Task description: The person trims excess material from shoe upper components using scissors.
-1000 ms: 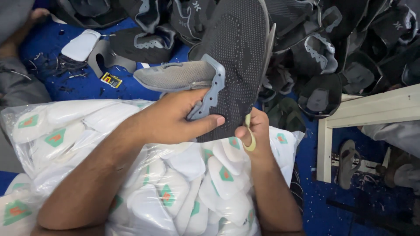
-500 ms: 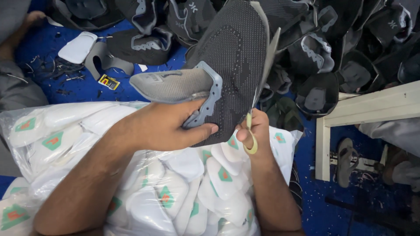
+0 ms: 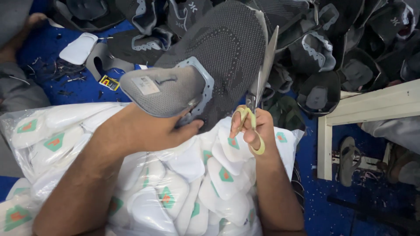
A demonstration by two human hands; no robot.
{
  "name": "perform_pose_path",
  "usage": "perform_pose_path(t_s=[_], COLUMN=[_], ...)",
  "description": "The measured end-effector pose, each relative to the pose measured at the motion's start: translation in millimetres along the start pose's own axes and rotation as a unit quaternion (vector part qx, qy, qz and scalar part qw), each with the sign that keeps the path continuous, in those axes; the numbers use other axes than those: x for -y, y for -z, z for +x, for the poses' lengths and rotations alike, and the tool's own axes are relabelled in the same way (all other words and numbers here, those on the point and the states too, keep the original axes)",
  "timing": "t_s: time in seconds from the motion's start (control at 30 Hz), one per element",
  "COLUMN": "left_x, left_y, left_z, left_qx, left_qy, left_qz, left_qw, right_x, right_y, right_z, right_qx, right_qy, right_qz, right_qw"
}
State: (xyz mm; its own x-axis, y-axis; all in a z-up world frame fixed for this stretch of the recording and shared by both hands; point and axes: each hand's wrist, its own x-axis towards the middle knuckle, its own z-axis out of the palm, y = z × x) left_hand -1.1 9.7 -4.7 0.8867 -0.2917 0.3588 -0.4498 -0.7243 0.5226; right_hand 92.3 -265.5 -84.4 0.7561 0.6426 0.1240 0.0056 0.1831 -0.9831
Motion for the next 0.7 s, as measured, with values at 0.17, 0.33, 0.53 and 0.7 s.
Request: perform_pose_path(t_s=[0.17,0.33,0.53,0.7], left_x=[5.3,8.0,3.7,8.7], left_y=[-2.8,-2.2,8.5,6.0], left_z=[-2.0,-4.0,-2.7,-7.8], left_qx=[0.0,-0.055,-0.062,-0.074], left_qy=[0.0,-0.05,-0.043,-0.016], left_qz=[0.05,0.072,0.125,0.132], left_qw=[0.999,0.995,0.989,0.988], right_x=[9.0,-9.6,-6.8,-9.0], right_y=[-2.4,25.1,40.9,46.7], right_z=[4.1,-3.9,-0.4,-3.5], right_qx=[0.042,0.019,0.099,0.087], right_qy=[-0.01,-0.029,-0.011,-0.049], right_qz=[0.045,0.042,0.036,0.034], right_qw=[0.998,0.999,0.994,0.994])
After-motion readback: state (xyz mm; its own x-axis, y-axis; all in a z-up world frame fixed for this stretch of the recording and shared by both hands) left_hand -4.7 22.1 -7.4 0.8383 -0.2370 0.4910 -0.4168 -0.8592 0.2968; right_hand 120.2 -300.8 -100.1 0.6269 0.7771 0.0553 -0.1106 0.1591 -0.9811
